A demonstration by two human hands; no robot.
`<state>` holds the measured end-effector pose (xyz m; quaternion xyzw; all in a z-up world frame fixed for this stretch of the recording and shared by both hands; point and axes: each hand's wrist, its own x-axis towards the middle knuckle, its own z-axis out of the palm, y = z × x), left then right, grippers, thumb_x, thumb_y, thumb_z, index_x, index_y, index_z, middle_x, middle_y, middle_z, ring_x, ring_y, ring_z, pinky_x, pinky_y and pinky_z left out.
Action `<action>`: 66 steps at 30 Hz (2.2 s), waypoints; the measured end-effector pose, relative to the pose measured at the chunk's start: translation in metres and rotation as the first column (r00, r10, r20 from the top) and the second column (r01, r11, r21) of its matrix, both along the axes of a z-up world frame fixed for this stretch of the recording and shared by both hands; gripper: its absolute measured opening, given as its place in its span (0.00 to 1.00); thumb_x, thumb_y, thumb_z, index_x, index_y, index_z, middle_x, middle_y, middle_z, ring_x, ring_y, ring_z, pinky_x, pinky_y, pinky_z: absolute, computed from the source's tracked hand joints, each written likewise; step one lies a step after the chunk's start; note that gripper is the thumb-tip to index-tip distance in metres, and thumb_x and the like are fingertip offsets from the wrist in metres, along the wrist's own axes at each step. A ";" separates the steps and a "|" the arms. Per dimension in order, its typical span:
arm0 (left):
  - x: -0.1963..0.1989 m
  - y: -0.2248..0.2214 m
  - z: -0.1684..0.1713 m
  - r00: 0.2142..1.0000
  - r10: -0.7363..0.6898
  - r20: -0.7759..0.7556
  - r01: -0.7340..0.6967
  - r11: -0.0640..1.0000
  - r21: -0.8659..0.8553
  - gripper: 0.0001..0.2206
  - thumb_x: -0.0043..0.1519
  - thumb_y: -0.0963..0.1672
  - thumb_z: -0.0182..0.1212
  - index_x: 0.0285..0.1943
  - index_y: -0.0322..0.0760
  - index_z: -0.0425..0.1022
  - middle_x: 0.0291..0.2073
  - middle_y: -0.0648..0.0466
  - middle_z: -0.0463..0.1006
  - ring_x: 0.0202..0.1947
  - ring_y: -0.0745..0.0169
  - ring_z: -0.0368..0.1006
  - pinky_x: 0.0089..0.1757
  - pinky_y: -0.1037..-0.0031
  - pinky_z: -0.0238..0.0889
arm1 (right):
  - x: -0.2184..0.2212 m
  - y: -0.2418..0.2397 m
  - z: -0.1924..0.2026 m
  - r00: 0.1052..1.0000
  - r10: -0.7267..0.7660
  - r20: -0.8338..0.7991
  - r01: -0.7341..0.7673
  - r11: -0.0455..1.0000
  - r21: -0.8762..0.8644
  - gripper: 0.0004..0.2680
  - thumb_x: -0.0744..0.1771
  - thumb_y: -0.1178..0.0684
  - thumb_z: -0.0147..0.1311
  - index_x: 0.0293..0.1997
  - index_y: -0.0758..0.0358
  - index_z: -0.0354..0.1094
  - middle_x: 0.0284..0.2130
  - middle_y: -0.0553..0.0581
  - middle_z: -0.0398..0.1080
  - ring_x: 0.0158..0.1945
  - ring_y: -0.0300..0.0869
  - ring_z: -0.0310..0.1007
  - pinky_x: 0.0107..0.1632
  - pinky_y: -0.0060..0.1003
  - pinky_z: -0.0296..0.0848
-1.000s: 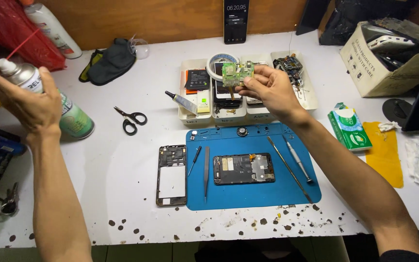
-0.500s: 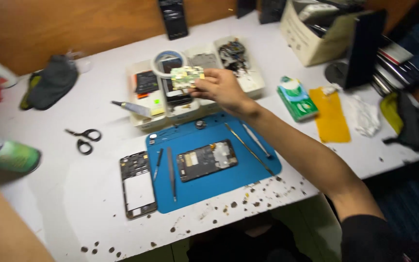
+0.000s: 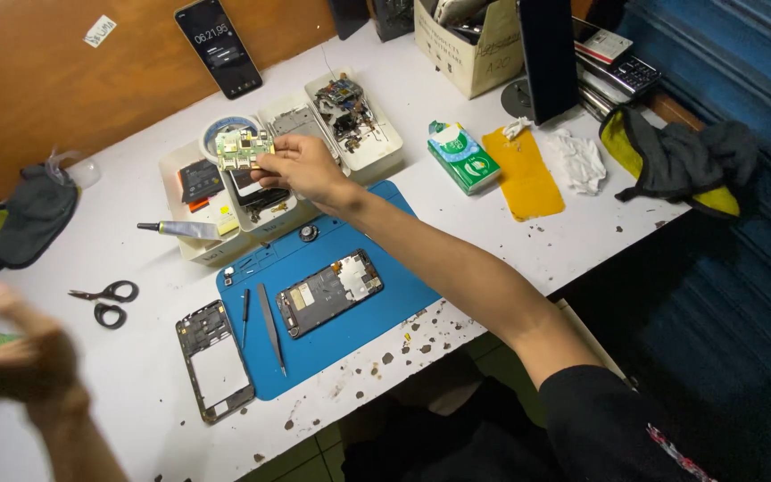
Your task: Cleaning a mobile phone motherboard using a cleaning spray and a cloth
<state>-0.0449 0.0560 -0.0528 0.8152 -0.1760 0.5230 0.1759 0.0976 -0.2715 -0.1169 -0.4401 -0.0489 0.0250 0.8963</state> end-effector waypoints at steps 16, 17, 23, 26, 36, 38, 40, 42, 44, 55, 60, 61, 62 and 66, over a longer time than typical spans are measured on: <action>0.050 -0.204 -0.036 0.725 -0.672 -0.151 -0.080 0.135 -0.988 0.13 0.59 0.39 0.70 0.48 0.22 0.74 0.32 0.42 0.80 0.31 0.52 0.83 0.37 0.63 0.85 | -0.098 -0.062 0.054 0.911 0.124 0.393 0.265 0.555 -0.788 0.22 0.63 0.51 0.67 0.58 0.74 0.65 0.39 0.74 0.77 0.39 0.59 0.81 0.40 0.45 0.83; 0.047 -0.204 -0.033 0.741 -0.657 -0.141 -0.074 0.129 -0.989 0.13 0.59 0.39 0.70 0.48 0.22 0.74 0.32 0.42 0.80 0.31 0.52 0.83 0.37 0.63 0.85 | -0.105 -0.101 0.066 0.905 0.144 0.400 0.260 0.557 -0.789 0.22 0.63 0.51 0.67 0.58 0.74 0.65 0.39 0.74 0.77 0.39 0.59 0.81 0.40 0.45 0.83; 0.027 -0.191 -0.021 0.624 -0.745 -0.234 -0.206 0.132 -0.970 0.09 0.59 0.37 0.65 0.46 0.23 0.74 0.36 0.33 0.83 0.34 0.45 0.84 0.40 0.66 0.84 | -0.152 -0.333 0.004 0.775 -0.121 0.620 0.510 -0.460 -0.727 0.12 0.70 0.48 0.64 0.56 0.61 0.79 0.44 0.65 0.79 0.46 0.62 0.76 0.54 0.53 0.64; 0.032 -0.190 -0.022 0.597 -0.759 -0.261 -0.246 0.137 -0.959 0.08 0.58 0.38 0.66 0.44 0.27 0.75 0.38 0.35 0.84 0.35 0.48 0.84 0.38 0.68 0.83 | -0.146 -0.367 -0.037 0.820 -0.165 0.548 0.376 -0.566 -0.734 0.13 0.68 0.48 0.64 0.57 0.60 0.80 0.46 0.76 0.78 0.49 0.66 0.74 0.58 0.51 0.62; 0.028 -0.176 -0.027 0.576 -0.767 -0.282 -0.272 0.146 -0.951 0.08 0.58 0.38 0.66 0.44 0.25 0.76 0.36 0.37 0.83 0.34 0.49 0.84 0.37 0.70 0.83 | -0.144 -0.385 -0.054 0.862 -0.217 0.458 0.313 -0.484 -0.817 0.08 0.71 0.55 0.59 0.54 0.63 0.81 0.45 0.68 0.79 0.47 0.64 0.77 0.53 0.51 0.71; 0.021 -0.172 -0.030 0.574 -0.764 -0.294 -0.277 0.157 -0.948 0.08 0.59 0.38 0.66 0.44 0.24 0.76 0.35 0.37 0.83 0.34 0.49 0.83 0.37 0.70 0.83 | -0.144 -0.382 -0.043 0.873 -0.319 0.368 0.198 -0.458 -0.867 0.08 0.72 0.52 0.57 0.55 0.57 0.81 0.43 0.68 0.79 0.43 0.69 0.77 0.47 0.54 0.72; 0.022 -0.170 -0.028 0.557 -0.765 -0.325 -0.301 0.179 -0.937 0.08 0.58 0.38 0.65 0.43 0.26 0.76 0.38 0.36 0.83 0.35 0.47 0.83 0.38 0.66 0.83 | -0.135 -0.371 -0.032 0.779 -0.232 0.583 0.608 0.050 -0.792 0.06 0.78 0.66 0.50 0.63 0.76 0.67 0.54 0.71 0.71 0.55 0.52 0.72 0.59 0.41 0.70; 0.020 -0.171 -0.032 0.540 -0.767 -0.345 -0.319 0.193 -0.928 0.08 0.59 0.38 0.65 0.44 0.26 0.76 0.37 0.37 0.83 0.34 0.49 0.83 0.37 0.67 0.83 | -0.145 -0.287 0.035 0.833 -0.168 0.527 0.547 0.108 -0.830 0.07 0.76 0.65 0.51 0.62 0.75 0.68 0.51 0.70 0.72 0.50 0.52 0.74 0.54 0.41 0.72; 0.022 -0.173 -0.031 0.539 -0.766 -0.350 -0.315 0.202 -0.927 0.09 0.59 0.39 0.65 0.45 0.26 0.76 0.36 0.38 0.83 0.33 0.51 0.83 0.37 0.68 0.82 | -0.147 -0.215 0.077 0.867 -0.091 0.490 0.498 0.164 -0.851 0.07 0.75 0.63 0.51 0.60 0.74 0.69 0.49 0.68 0.73 0.45 0.51 0.76 0.48 0.40 0.75; 0.015 -0.193 -0.039 0.586 -0.780 -0.221 -0.253 0.083 -0.964 0.09 0.57 0.38 0.66 0.45 0.28 0.78 0.29 0.46 0.76 0.29 0.63 0.76 0.35 0.65 0.80 | -0.095 -0.040 0.055 0.573 0.532 0.624 0.541 0.326 -0.775 0.07 0.68 0.64 0.53 0.47 0.68 0.77 0.35 0.64 0.74 0.39 0.51 0.80 0.44 0.40 0.81; 0.013 -0.191 -0.052 0.577 -0.769 -0.275 -0.199 0.194 -0.961 0.08 0.60 0.39 0.64 0.47 0.29 0.78 0.30 0.45 0.78 0.31 0.64 0.76 0.33 0.68 0.79 | -0.094 -0.047 0.029 0.556 0.455 0.696 0.572 0.398 -0.717 0.07 0.68 0.62 0.57 0.49 0.65 0.77 0.38 0.61 0.71 0.44 0.53 0.79 0.47 0.43 0.80; 0.011 -0.192 -0.051 0.581 -0.749 -0.317 -0.194 0.251 -0.948 0.09 0.61 0.40 0.64 0.47 0.27 0.78 0.29 0.44 0.80 0.31 0.66 0.75 0.33 0.69 0.78 | -0.099 -0.048 0.033 0.572 0.464 0.677 0.562 0.380 -0.735 0.06 0.68 0.64 0.56 0.49 0.67 0.76 0.39 0.63 0.71 0.46 0.55 0.79 0.49 0.45 0.80; 0.013 -0.193 -0.058 0.580 -0.749 -0.322 -0.202 0.250 -0.947 0.09 0.61 0.40 0.64 0.47 0.27 0.78 0.29 0.44 0.80 0.31 0.66 0.75 0.33 0.69 0.78 | -0.101 -0.047 0.034 0.577 0.465 0.672 0.555 0.380 -0.740 0.06 0.68 0.64 0.56 0.49 0.67 0.76 0.39 0.63 0.71 0.46 0.55 0.79 0.49 0.45 0.80; 0.017 -0.192 -0.074 0.579 -0.731 -0.360 -0.206 0.297 -0.933 0.11 0.61 0.42 0.65 0.48 0.27 0.77 0.33 0.43 0.83 0.34 0.67 0.76 0.36 0.69 0.78 | -0.108 -0.042 0.040 0.600 0.488 0.633 0.589 0.266 -0.763 0.08 0.69 0.64 0.51 0.52 0.68 0.75 0.41 0.64 0.71 0.48 0.54 0.79 0.53 0.44 0.79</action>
